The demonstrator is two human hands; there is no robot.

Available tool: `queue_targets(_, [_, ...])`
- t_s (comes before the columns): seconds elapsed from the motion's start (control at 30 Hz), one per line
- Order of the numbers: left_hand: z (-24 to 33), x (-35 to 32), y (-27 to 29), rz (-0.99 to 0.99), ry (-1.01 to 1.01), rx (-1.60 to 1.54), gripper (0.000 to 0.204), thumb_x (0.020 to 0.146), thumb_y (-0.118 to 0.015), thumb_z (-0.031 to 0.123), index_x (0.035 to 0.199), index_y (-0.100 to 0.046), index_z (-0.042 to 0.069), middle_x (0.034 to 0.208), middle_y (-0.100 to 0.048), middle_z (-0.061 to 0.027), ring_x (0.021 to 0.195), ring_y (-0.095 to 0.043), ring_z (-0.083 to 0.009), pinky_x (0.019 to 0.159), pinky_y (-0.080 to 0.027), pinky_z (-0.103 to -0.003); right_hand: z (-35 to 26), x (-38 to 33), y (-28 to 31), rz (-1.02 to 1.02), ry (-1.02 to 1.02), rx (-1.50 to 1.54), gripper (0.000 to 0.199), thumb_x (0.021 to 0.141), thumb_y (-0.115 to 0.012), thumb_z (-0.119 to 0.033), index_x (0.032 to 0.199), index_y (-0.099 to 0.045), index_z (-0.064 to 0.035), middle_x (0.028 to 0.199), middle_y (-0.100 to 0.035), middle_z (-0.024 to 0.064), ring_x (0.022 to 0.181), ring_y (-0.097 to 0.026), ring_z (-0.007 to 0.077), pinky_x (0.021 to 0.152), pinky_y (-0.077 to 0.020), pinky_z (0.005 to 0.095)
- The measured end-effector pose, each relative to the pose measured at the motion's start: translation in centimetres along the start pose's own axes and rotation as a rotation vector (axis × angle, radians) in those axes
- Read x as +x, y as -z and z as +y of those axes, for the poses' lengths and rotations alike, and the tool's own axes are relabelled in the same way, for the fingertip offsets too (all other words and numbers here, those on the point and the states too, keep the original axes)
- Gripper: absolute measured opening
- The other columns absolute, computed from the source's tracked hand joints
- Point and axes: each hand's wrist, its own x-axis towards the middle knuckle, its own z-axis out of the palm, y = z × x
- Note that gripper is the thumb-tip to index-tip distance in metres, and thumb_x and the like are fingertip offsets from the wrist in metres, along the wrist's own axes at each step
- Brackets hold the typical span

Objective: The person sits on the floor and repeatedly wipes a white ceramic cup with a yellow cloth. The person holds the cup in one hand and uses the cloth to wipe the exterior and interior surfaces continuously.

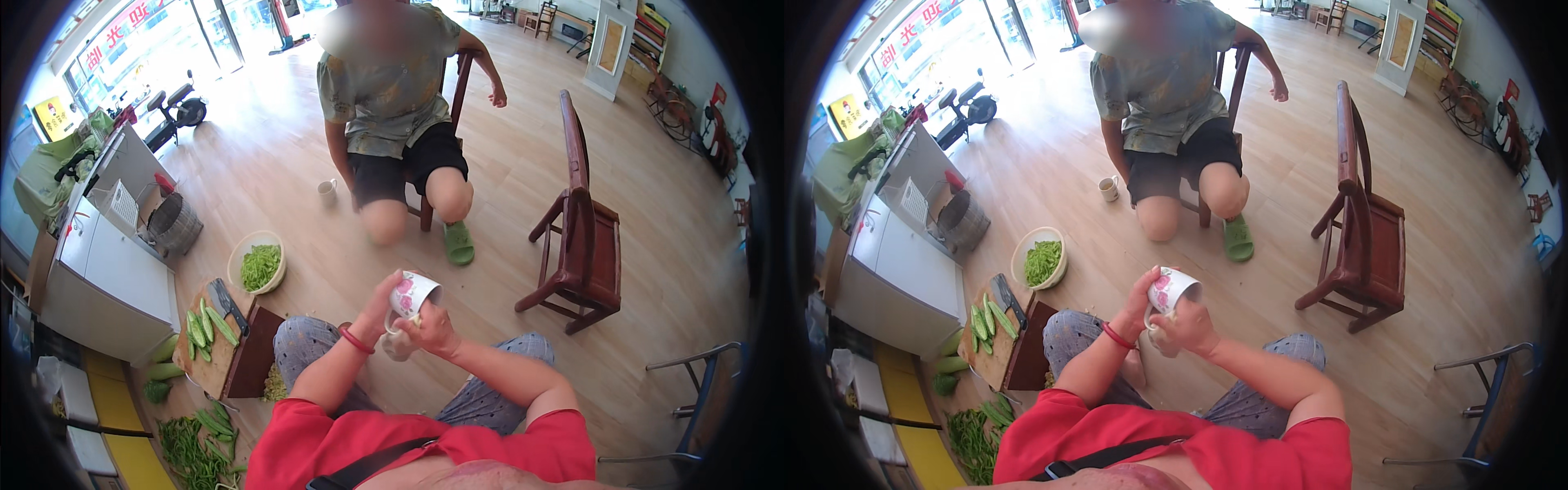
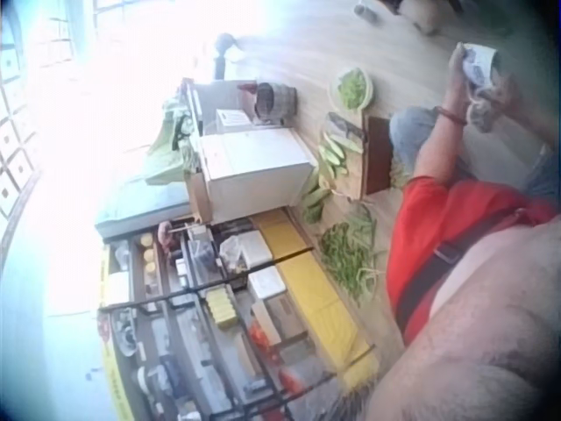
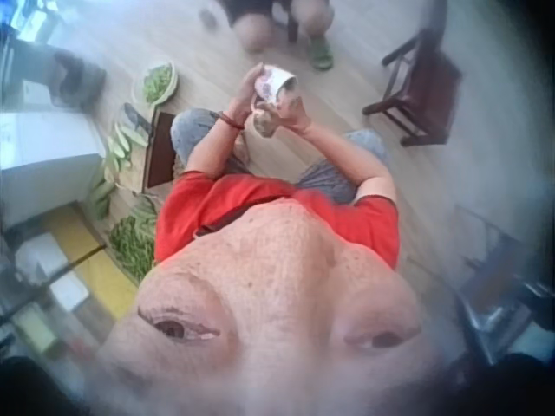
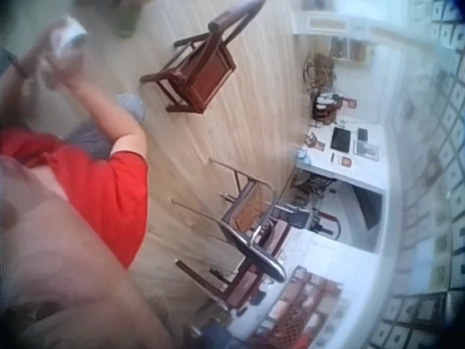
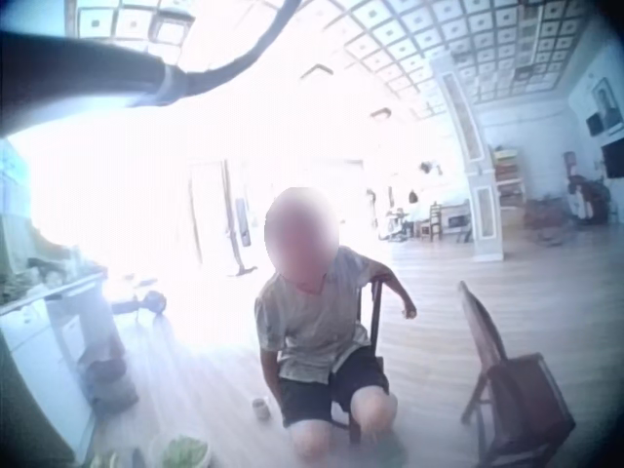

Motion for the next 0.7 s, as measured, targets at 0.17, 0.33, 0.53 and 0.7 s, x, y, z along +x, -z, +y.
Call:
queue_targets(0.17, [0.8, -1.3, 0.9, 0.058, 0.107, 0.074, 0.037, 0.096, -0.041, 0.035, 0.107, -0.054, 0.003, 0.098, -0.063, -0.0083, 0.087, -0.063, -0.0193, 0.079, -0.052, -0.033, -0.6, 1.1, 1.8, -0.223, 0.556, -0.345, 0.064, 0.068, -0.072, -0.030, 0.122, -0.049, -0.0034, 0.117, -0.055, 0.0168, 0.107, -0.053, 0.0344, 0.086, -0.0456, 0.0382])
queue_targets(0.33, [0.0, -2.0, -0.6, -0.030, -0.048, 0.032, 0.051, 0.096, -0.035, 0.042, 0.131, -0.040, 0.005, 0.114, -0.057, -0.0084, 0.098, -0.059, -0.0194, 0.084, -0.049, -0.034, -1.3, -0.1, 1.9, -0.083, -0.022, 0.217, 0.050, 0.075, -0.069, -0.023, 0.117, -0.052, -0.0021, 0.114, -0.056, 0.0176, 0.104, -0.056, 0.0319, 0.086, -0.0456, 0.0379])
queue_targets(0.53, [-0.9, -0.6, 0.7, -0.012, 0.002, -0.024, 0.051, 0.095, -0.039, 0.043, 0.123, -0.046, 0.001, 0.103, -0.060, -0.0074, 0.093, -0.060, -0.0188, 0.083, -0.048, -0.032, -0.6, -1.2, -0.8, 0.062, 0.157, -0.082, 0.053, 0.076, -0.067, -0.020, 0.121, -0.048, -0.0018, 0.116, -0.055, 0.0212, 0.105, -0.055, 0.0343, 0.088, -0.0448, 0.0398])
queue_targets(0.7, [-1.0, -1.5, 0.7, 0.176, -0.020, 0.087, 0.049, 0.094, -0.041, 0.043, 0.118, -0.050, 0.001, 0.102, -0.061, -0.0080, 0.093, -0.059, -0.0190, 0.084, -0.047, -0.034, 1.5, -0.7, -0.8, -0.019, 0.468, -0.430, 0.060, 0.072, -0.069, -0.021, 0.124, -0.046, -0.0010, 0.120, -0.052, 0.0220, 0.109, -0.052, 0.0354, 0.090, -0.0443, 0.0398])
